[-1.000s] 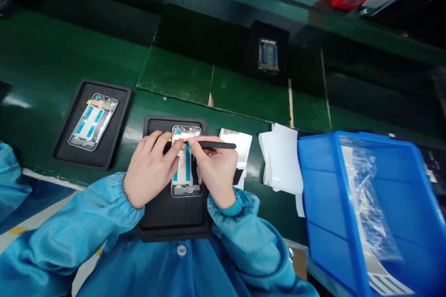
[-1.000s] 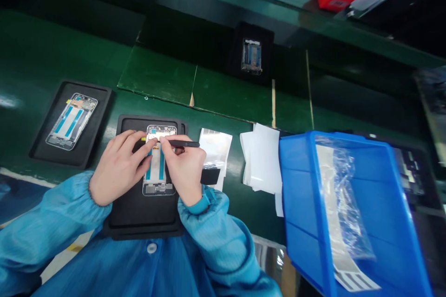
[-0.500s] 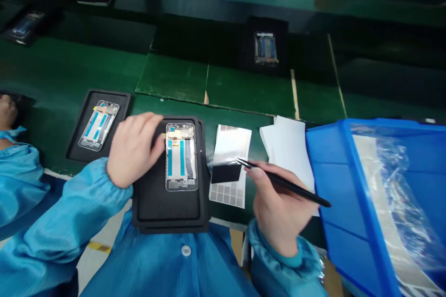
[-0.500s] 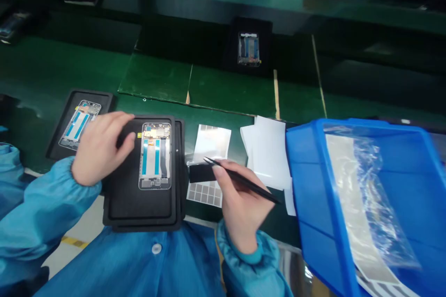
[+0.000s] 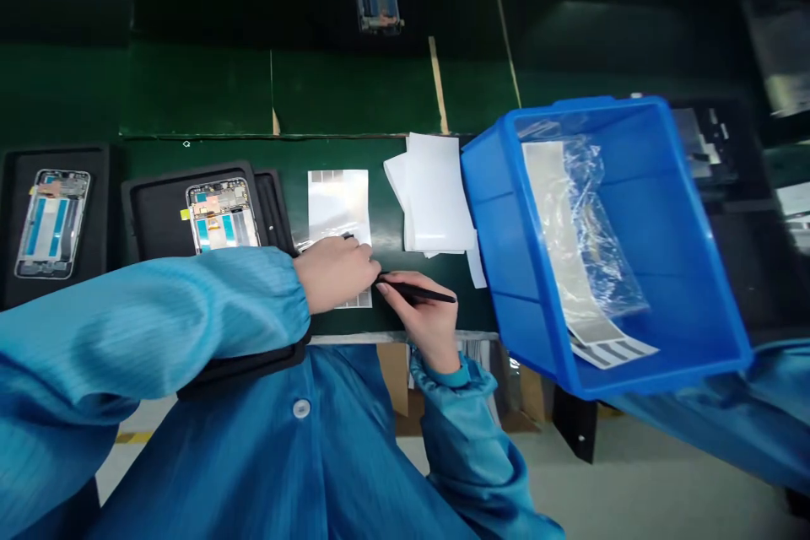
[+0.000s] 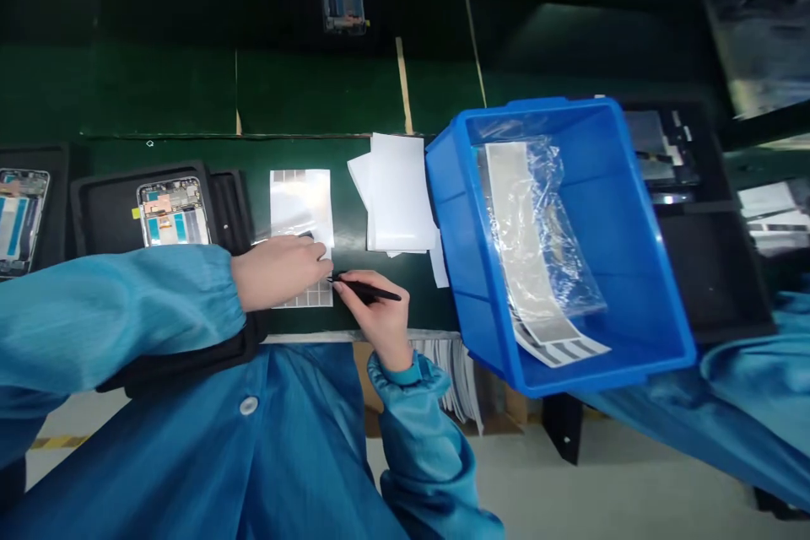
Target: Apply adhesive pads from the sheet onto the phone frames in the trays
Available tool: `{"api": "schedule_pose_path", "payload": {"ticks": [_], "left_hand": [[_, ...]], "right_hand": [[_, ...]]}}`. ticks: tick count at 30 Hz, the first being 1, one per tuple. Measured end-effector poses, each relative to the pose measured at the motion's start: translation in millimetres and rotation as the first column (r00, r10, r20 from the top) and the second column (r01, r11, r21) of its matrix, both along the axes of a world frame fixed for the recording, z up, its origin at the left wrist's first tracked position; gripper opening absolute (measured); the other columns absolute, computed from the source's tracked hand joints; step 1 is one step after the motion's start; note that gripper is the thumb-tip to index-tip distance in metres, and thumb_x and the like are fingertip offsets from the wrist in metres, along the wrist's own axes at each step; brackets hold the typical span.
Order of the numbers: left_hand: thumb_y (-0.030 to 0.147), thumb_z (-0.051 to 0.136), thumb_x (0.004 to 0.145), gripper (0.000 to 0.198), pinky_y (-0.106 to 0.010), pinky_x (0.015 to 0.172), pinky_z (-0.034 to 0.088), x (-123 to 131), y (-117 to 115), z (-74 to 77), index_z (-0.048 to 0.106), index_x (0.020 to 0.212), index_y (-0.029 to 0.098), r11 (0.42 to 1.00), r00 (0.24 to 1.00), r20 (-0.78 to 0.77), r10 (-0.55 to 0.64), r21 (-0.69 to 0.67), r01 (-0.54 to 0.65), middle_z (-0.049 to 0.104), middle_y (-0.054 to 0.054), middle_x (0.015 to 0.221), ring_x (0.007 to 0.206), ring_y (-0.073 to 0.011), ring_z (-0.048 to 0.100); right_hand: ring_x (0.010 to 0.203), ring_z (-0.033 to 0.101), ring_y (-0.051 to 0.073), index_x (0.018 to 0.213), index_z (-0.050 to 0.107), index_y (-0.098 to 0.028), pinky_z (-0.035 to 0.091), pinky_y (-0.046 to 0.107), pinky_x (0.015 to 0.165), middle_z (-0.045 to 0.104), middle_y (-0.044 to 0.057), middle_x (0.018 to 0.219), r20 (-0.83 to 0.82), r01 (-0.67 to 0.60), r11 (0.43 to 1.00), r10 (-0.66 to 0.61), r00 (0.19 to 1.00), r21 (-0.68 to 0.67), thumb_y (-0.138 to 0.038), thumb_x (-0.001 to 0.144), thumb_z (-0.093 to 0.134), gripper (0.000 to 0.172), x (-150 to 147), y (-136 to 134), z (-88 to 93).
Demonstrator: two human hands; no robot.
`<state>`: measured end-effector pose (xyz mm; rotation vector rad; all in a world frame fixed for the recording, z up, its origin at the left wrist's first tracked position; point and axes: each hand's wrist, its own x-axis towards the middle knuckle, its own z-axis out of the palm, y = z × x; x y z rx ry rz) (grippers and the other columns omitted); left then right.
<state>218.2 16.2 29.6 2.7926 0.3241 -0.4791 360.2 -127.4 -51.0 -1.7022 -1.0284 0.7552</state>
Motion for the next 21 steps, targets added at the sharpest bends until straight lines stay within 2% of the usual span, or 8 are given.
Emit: {"api": "schedule_pose_path", "payload": {"ticks": [2, 5, 13, 21], "left_hand": [[0.009, 0.045, 0.097, 0.024, -0.035, 0.073, 0.050, 5, 4, -10.1, 0.067, 0.101, 0.013, 1.000, 0.999, -0.036, 0.003, 0.004, -0.002, 0.068, -0.011, 0.098, 0.097, -0.0257, 0.068], [0.008, 0.045, 0.096, 0.023, -0.034, 0.073, 0.049, 7, 9, -16.3, 0.067, 0.104, 0.013, 1.000, 0.999, -0.033, -0.007, 0.020, 0.008, 0.067, -0.010, 0.098, 0.097, -0.0254, 0.067], [0.011, 0.046, 0.098, 0.027, -0.035, 0.072, 0.047, 6, 12, -19.3, 0.066, 0.113, 0.018, 1.000, 0.999, -0.032, 0.012, -0.003, -0.012, 0.066, -0.008, 0.101, 0.098, -0.0262, 0.065], [0.006, 0.045, 0.095, 0.032, -0.035, 0.072, 0.046, 7, 12, -19.7, 0.065, 0.118, 0.017, 1.000, 0.998, -0.065, -0.010, -0.015, 0.009, 0.065, -0.009, 0.102, 0.100, -0.0270, 0.065]], "right_hand": [[0.082, 0.075, 0.022, 0.087, 0.078, -0.022, 0.063, 0.040, 0.080, 0.080, 0.006, 0.089, 0.006, -0.017, 1.000, 0.017, 1.000, 0.017, -0.030, 0.079, 0.081, 0.012, 2, -1, -3.8], [0.083, 0.075, 0.023, 0.088, 0.078, -0.023, 0.063, 0.041, 0.082, 0.080, 0.006, 0.090, 0.006, -0.048, 0.999, 0.048, 0.999, 0.015, -0.031, 0.080, 0.079, 0.012, 6, -2, -5.6], [0.084, 0.075, 0.021, 0.090, 0.077, -0.023, 0.062, 0.037, 0.080, 0.079, 0.005, 0.091, -0.006, -0.086, 0.995, 0.087, 0.996, 0.047, -0.025, 0.081, 0.079, 0.009, 10, -3, -5.9], [0.082, 0.075, 0.022, 0.088, 0.077, -0.024, 0.063, 0.037, 0.077, 0.079, 0.005, 0.089, -0.023, -0.113, 0.992, 0.115, 0.993, 0.062, -0.022, 0.082, 0.079, 0.007, 10, -2, -6.4]]}}
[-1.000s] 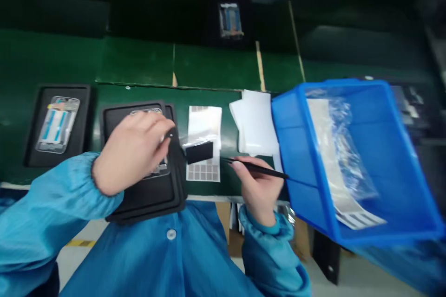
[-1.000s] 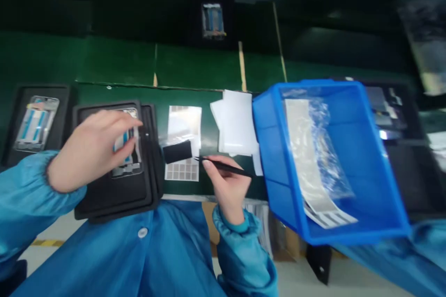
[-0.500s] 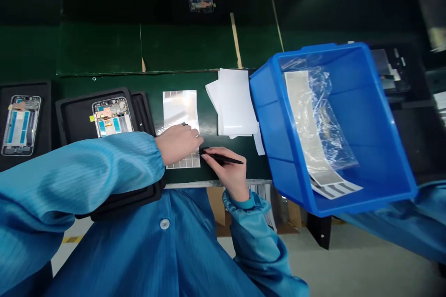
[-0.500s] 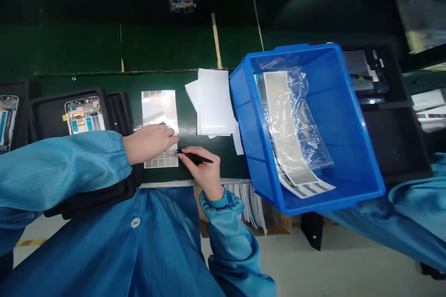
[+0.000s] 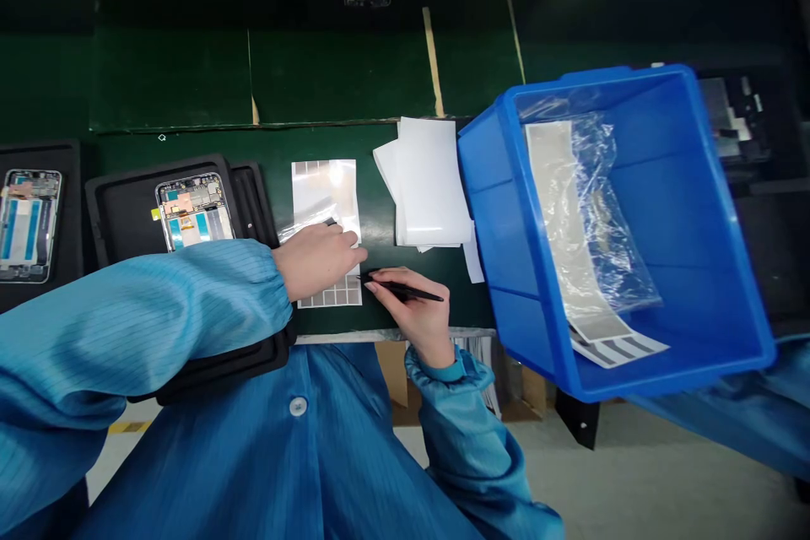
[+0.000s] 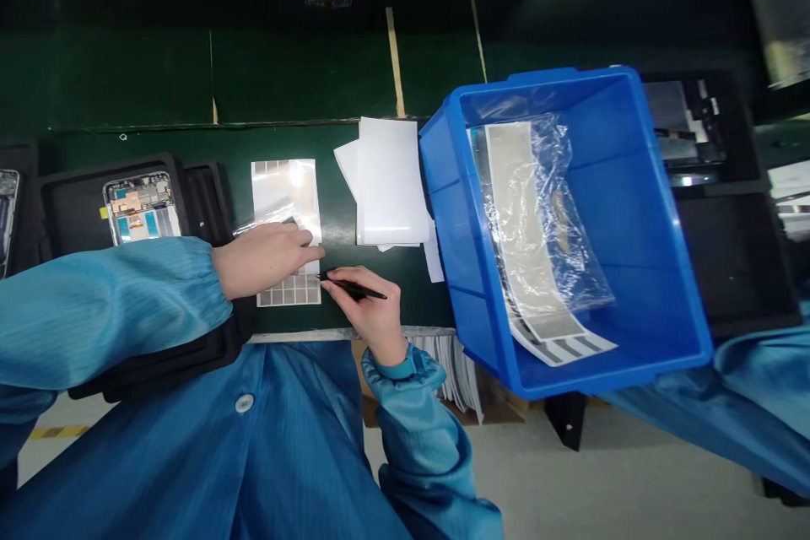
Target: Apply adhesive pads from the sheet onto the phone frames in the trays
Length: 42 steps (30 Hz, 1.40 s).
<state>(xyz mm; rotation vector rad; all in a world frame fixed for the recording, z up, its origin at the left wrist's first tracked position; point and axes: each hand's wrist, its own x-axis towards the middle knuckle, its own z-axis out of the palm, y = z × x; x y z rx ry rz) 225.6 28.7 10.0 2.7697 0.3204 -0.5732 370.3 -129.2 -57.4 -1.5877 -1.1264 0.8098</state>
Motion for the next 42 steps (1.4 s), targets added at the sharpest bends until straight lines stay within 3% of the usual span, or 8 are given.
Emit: {"api": "schedule_pose_path", "payload": {"ticks": [9, 15, 20, 22, 26, 30, 32, 42], "left_hand": [[0.007, 0.043, 0.097, 0.029, -0.036, 0.073, 0.047, -1, -1, 0.5, 0.066, 0.112, 0.016, 1.000, 1.000, 0.020, -0.010, 0.021, 0.009, 0.066, -0.010, 0.102, 0.101, -0.0273, 0.066], [0.005, 0.044, 0.095, 0.029, -0.036, 0.072, 0.047, -1, -3, -1.9, 0.066, 0.113, 0.014, 1.000, 0.999, 0.038, 0.003, 0.024, -0.004, 0.067, -0.012, 0.102, 0.099, -0.0276, 0.067], [0.004, 0.049, 0.092, 0.034, -0.033, 0.075, 0.048, -16, 3, 27.4, 0.064, 0.121, 0.016, 0.988, 0.984, 0.137, 0.116, -0.118, -0.100, 0.070, -0.008, 0.102, 0.097, -0.0229, 0.067], [0.013, 0.055, 0.093, 0.030, -0.031, 0.077, 0.048, -32, 7, 47.2, 0.065, 0.120, 0.019, 0.949, 0.951, 0.185, 0.247, -0.246, -0.199, 0.071, -0.005, 0.104, 0.097, -0.0207, 0.067], [0.039, 0.067, 0.090, 0.028, -0.026, 0.067, 0.046, -71, 10, 73.0, 0.071, 0.111, 0.021, 0.790, 0.848, 0.149, 0.508, -0.473, -0.390, 0.071, -0.001, 0.094, 0.082, -0.0160, 0.065], [0.025, 0.066, 0.087, 0.010, -0.023, 0.061, 0.040, -105, 9, 71.6, 0.074, 0.084, 0.019, 0.705, 0.746, 0.189, 0.639, -0.532, -0.469, 0.067, 0.002, 0.075, 0.066, -0.0101, 0.057], [0.020, 0.065, 0.087, 0.012, -0.022, 0.061, 0.038, -120, 10, 68.2, 0.072, 0.077, 0.018, 0.671, 0.688, 0.212, 0.694, -0.535, -0.513, 0.065, 0.004, 0.070, 0.062, -0.0086, 0.054], [0.023, 0.065, 0.088, 0.013, -0.022, 0.063, 0.039, -175, 17, 67.1, 0.071, 0.078, 0.020, 0.564, 0.563, 0.217, 0.797, -0.601, -0.566, 0.059, 0.006, 0.061, 0.056, -0.0075, 0.049]], "right_hand": [[0.081, 0.075, 0.021, 0.088, 0.078, -0.024, 0.062, 0.037, 0.077, 0.079, 0.004, 0.089, 0.022, 0.019, 1.000, -0.018, 1.000, -0.004, -0.022, 0.081, 0.080, 0.008, -2, 1, -1.4], [0.078, 0.076, 0.021, 0.083, 0.078, -0.024, 0.064, 0.036, 0.075, 0.080, 0.003, 0.084, -0.065, 0.118, 0.993, -0.118, 0.991, -0.017, -0.023, 0.077, 0.083, 0.008, 0, -2, 7.9], [0.078, 0.076, 0.020, 0.084, 0.078, -0.026, 0.064, 0.035, 0.075, 0.080, 0.001, 0.083, -0.105, 0.176, 0.982, -0.169, 0.980, 0.067, -0.019, 0.076, 0.084, 0.012, -2, 1, 33.8], [0.078, 0.076, 0.019, 0.085, 0.079, -0.027, 0.064, 0.034, 0.075, 0.080, 0.000, 0.083, -0.131, 0.162, 0.982, -0.149, 0.980, 0.094, -0.018, 0.075, 0.084, 0.014, -9, 7, 45.3], [0.075, 0.076, 0.017, 0.085, 0.079, -0.028, 0.063, 0.029, 0.069, 0.079, -0.001, 0.082, -0.141, 0.109, 0.986, -0.091, 0.986, 0.125, -0.015, 0.074, 0.085, 0.019, -33, 28, 66.4], [0.075, 0.076, 0.017, 0.085, 0.079, -0.028, 0.062, 0.027, 0.069, 0.079, -0.002, 0.082, -0.185, 0.044, 0.989, -0.017, 0.983, 0.143, -0.014, 0.073, 0.086, 0.020, -62, 50, 77.2], [0.078, 0.076, 0.017, 0.087, 0.079, -0.028, 0.062, 0.028, 0.073, 0.079, -0.001, 0.084, -0.224, 0.034, 0.991, -0.004, 0.975, 0.130, -0.014, 0.075, 0.085, 0.020, -75, 59, 77.1], [0.079, 0.075, 0.018, 0.087, 0.078, -0.027, 0.061, 0.029, 0.071, 0.078, 0.001, 0.085, -0.282, -0.106, 0.994, 0.110, 0.953, 0.028, -0.021, 0.075, 0.086, 0.015, -117, 88, 73.5]]}}
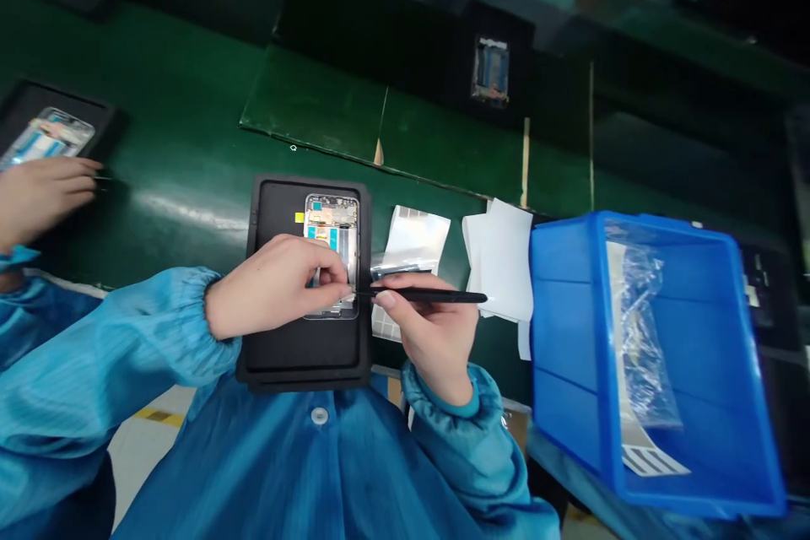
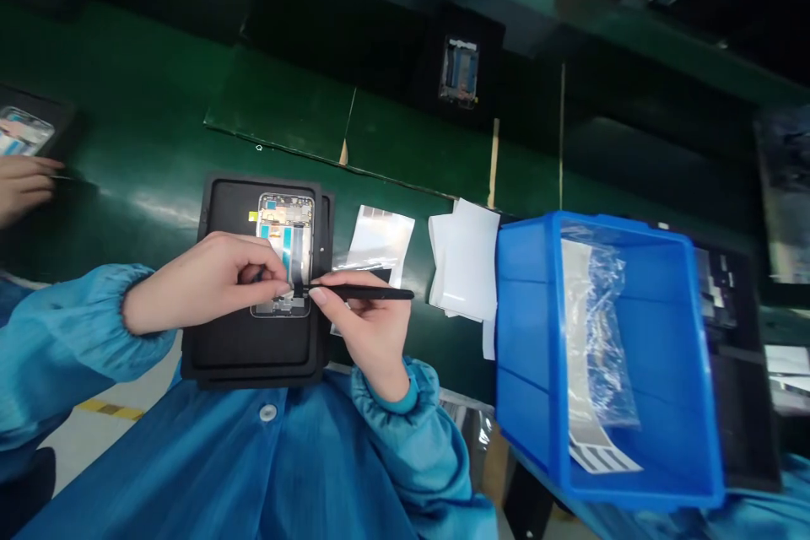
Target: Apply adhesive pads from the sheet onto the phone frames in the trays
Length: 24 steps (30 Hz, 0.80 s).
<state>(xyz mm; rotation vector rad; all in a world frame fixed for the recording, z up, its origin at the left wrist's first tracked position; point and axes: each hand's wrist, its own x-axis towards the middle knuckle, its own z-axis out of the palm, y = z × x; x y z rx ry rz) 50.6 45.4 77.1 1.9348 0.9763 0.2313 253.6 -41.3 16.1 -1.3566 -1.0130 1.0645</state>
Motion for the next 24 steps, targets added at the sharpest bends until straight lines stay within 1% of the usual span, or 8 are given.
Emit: {"api": "schedule_pose_path", "payload": {"ticks": [4, 7, 9, 12, 14, 17, 20, 24], "left_hand": [[0.024, 0.065, 0.089, 0.012, -0.023, 0.063, 0.041, -9, 1, -2.6, 0.072, 0.079, 0.021, 0.999, 0.999, 0.019, 0.038, -0.016, -0.038, 0.062, 0.006, 0.064, 0.056, -0.0082, 0.051], [0.029, 0.066, 0.088, 0.010, -0.023, 0.060, 0.043, -21, 2, -7.3, 0.074, 0.090, 0.024, 0.994, 0.995, 0.012, 0.103, 0.021, -0.103, 0.066, 0.005, 0.073, 0.057, -0.0087, 0.051], [0.030, 0.066, 0.089, 0.015, -0.024, 0.060, 0.044, -30, 3, -12.3, 0.074, 0.099, 0.023, 0.971, 0.980, -0.014, 0.197, 0.140, -0.193, 0.068, 0.003, 0.080, 0.060, -0.0098, 0.054], [0.028, 0.061, 0.092, 0.018, -0.027, 0.069, 0.049, -40, 0, -23.0, 0.072, 0.104, 0.020, 0.888, 0.950, -0.048, 0.310, 0.372, -0.271, 0.068, -0.001, 0.086, 0.074, -0.0144, 0.061], [0.026, 0.057, 0.094, 0.019, -0.032, 0.077, 0.051, -42, -3, -31.0, 0.070, 0.104, 0.018, 0.841, 0.948, -0.061, 0.313, 0.482, -0.247, 0.069, -0.004, 0.090, 0.085, -0.0186, 0.063], [0.026, 0.054, 0.096, 0.020, -0.037, 0.082, 0.051, -39, -10, -40.9, 0.069, 0.106, 0.016, 0.794, 0.956, -0.074, 0.283, 0.578, -0.191, 0.069, -0.006, 0.097, 0.092, -0.0226, 0.062], [0.026, 0.054, 0.097, 0.020, -0.039, 0.079, 0.050, -34, -15, -46.1, 0.068, 0.108, 0.017, 0.761, 0.954, -0.092, 0.284, 0.626, -0.166, 0.069, -0.007, 0.097, 0.091, -0.0235, 0.061], [0.027, 0.054, 0.097, 0.020, -0.040, 0.074, 0.047, -32, -15, -48.2, 0.068, 0.108, 0.018, 0.748, 0.947, -0.132, 0.294, 0.648, -0.142, 0.069, -0.006, 0.097, 0.088, -0.0239, 0.059]], "right_hand": [[0.071, 0.074, 0.019, 0.085, 0.078, -0.026, 0.061, 0.030, 0.062, 0.078, 0.002, 0.081, -0.001, -0.012, 0.998, 0.012, 1.000, -0.055, -0.028, 0.075, 0.086, 0.013, -7, 4, -0.1], [0.064, 0.072, 0.017, 0.083, 0.077, -0.024, 0.059, 0.029, 0.057, 0.077, 0.002, 0.078, 0.018, 0.032, 0.998, -0.031, 0.999, -0.061, -0.031, 0.076, 0.085, 0.013, -12, 11, -1.3], [0.061, 0.070, 0.016, 0.082, 0.076, -0.023, 0.058, 0.029, 0.056, 0.076, 0.001, 0.074, 0.030, 0.078, 0.995, -0.077, 0.997, -0.061, -0.033, 0.076, 0.085, 0.014, -17, 21, -1.9], [0.063, 0.072, 0.017, 0.081, 0.077, -0.022, 0.060, 0.030, 0.059, 0.076, 0.002, 0.071, 0.076, 0.133, 0.988, -0.128, 0.989, -0.072, -0.032, 0.076, 0.084, 0.014, -26, 40, -0.5], [0.065, 0.072, 0.018, 0.080, 0.077, -0.021, 0.062, 0.031, 0.061, 0.077, 0.002, 0.073, 0.121, 0.139, 0.987, -0.128, 0.984, -0.086, -0.031, 0.076, 0.084, 0.013, -32, 52, 1.7], [0.066, 0.073, 0.018, 0.080, 0.077, -0.019, 0.063, 0.031, 0.063, 0.078, 0.003, 0.074, 0.154, 0.120, 0.987, -0.104, 0.983, -0.103, -0.031, 0.076, 0.083, 0.013, -37, 62, 4.8], [0.064, 0.072, 0.018, 0.079, 0.077, -0.019, 0.062, 0.031, 0.061, 0.077, 0.003, 0.072, 0.164, 0.111, 0.986, -0.090, 0.982, -0.126, -0.032, 0.076, 0.083, 0.015, -38, 66, 6.5], [0.063, 0.071, 0.017, 0.079, 0.077, -0.019, 0.060, 0.029, 0.058, 0.077, 0.003, 0.071, 0.178, 0.105, 0.983, -0.077, 0.981, -0.152, -0.033, 0.075, 0.083, 0.016, -40, 65, 7.1]]}}
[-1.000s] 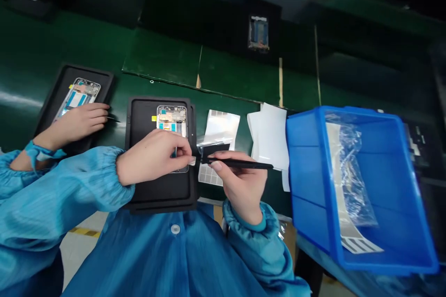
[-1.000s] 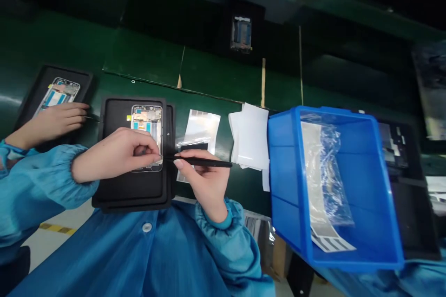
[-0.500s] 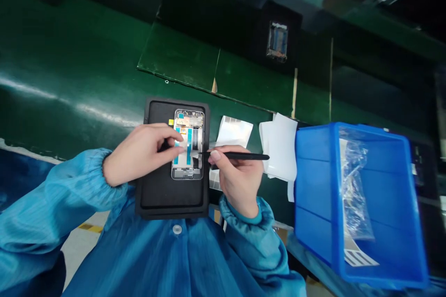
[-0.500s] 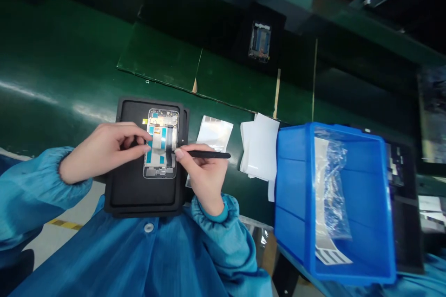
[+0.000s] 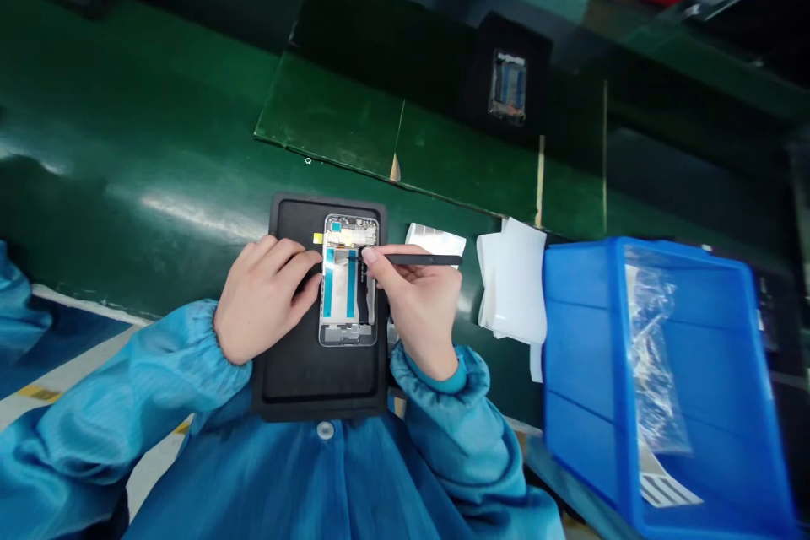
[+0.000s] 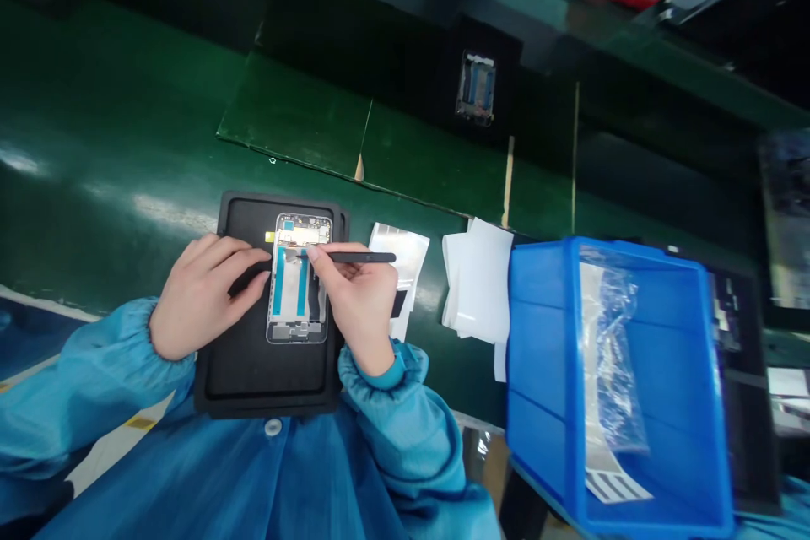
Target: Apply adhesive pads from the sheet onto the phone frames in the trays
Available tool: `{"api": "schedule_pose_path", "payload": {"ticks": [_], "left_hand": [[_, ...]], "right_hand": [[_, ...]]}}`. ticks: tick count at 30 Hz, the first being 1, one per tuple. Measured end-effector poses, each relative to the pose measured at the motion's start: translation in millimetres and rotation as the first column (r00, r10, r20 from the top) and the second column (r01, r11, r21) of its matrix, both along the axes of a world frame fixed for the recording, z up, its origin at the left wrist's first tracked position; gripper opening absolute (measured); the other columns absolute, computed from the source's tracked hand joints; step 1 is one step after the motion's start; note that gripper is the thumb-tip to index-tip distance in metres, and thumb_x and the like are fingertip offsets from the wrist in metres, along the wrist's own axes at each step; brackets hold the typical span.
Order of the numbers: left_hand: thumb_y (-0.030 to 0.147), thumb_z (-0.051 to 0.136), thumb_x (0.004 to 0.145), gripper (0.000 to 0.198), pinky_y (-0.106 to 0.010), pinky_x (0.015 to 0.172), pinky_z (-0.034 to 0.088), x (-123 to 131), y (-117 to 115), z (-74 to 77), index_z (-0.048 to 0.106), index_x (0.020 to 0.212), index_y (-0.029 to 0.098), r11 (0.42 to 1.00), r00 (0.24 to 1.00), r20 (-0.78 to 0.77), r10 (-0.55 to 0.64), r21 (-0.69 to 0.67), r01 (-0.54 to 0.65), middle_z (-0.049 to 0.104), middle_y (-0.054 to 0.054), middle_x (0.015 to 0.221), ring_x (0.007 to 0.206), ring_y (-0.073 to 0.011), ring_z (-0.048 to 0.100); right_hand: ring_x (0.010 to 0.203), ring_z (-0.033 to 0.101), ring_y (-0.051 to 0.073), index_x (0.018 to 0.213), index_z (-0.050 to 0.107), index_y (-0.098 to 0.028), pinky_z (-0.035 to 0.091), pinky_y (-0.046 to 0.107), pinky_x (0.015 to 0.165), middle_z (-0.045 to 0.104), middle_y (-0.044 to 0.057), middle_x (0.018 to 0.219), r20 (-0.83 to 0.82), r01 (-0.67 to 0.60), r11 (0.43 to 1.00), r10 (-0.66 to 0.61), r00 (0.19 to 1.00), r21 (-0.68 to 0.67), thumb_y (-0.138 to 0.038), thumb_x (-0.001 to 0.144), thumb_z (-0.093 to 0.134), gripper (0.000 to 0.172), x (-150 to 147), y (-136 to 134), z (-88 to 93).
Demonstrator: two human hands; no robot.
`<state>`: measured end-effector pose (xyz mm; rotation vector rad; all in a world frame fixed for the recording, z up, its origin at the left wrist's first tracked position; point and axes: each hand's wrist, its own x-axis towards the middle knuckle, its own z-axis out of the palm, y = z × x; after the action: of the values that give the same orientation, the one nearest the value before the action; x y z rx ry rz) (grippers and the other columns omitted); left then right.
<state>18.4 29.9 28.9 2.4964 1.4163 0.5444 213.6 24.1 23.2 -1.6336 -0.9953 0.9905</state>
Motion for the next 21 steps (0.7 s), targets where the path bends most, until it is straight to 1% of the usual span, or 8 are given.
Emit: {"api": "schedule_pose_path", "payload": {"ticks": [4, 10, 17, 21], "left_hand": [[0.027, 0.055, 0.097, 0.020, -0.040, 0.073, 0.046, -1.0, -0.1, -1.1, 0.068, 0.108, 0.018, 1.000, 1.000, -0.016, -0.003, 0.010, 0.003, 0.069, -0.006, 0.098, 0.089, -0.0242, 0.059], [0.025, 0.054, 0.096, 0.020, -0.040, 0.072, 0.044, -1.2, 0.1, -2.9, 0.068, 0.108, 0.018, 1.000, 0.999, -0.037, -0.003, 0.022, 0.003, 0.070, -0.007, 0.098, 0.088, -0.0238, 0.058], [0.025, 0.055, 0.096, 0.019, -0.040, 0.071, 0.043, -0.5, 0.5, -2.8, 0.068, 0.107, 0.018, 0.999, 0.999, -0.047, -0.003, 0.034, 0.004, 0.070, -0.007, 0.097, 0.087, -0.0243, 0.058], [0.024, 0.056, 0.095, 0.019, -0.040, 0.070, 0.044, -0.3, 0.1, -2.9, 0.068, 0.107, 0.018, 0.999, 0.999, -0.053, -0.007, 0.039, 0.009, 0.070, -0.007, 0.097, 0.087, -0.0244, 0.059]], "right_hand": [[0.062, 0.070, 0.017, 0.079, 0.077, -0.019, 0.059, 0.028, 0.057, 0.076, 0.002, 0.069, 0.001, 0.006, 1.000, -0.006, 1.000, -0.008, -0.034, 0.074, 0.084, 0.017, -2.6, -0.3, -0.7], [0.059, 0.069, 0.017, 0.079, 0.077, -0.019, 0.056, 0.028, 0.053, 0.075, 0.002, 0.068, 0.053, -0.003, 1.000, 0.003, 0.999, -0.011, -0.037, 0.076, 0.083, 0.019, -1.6, 0.1, -2.6], [0.060, 0.070, 0.017, 0.079, 0.077, -0.019, 0.057, 0.028, 0.054, 0.075, 0.002, 0.068, 0.011, -0.010, 1.000, 0.010, 1.000, -0.015, -0.035, 0.076, 0.084, 0.017, 0.1, 1.1, -2.8], [0.060, 0.069, 0.017, 0.078, 0.077, -0.019, 0.056, 0.028, 0.053, 0.075, 0.002, 0.068, 0.040, -0.003, 1.000, 0.004, 0.999, -0.016, -0.035, 0.075, 0.084, 0.018, -1.0, 1.3, -2.3]]}}
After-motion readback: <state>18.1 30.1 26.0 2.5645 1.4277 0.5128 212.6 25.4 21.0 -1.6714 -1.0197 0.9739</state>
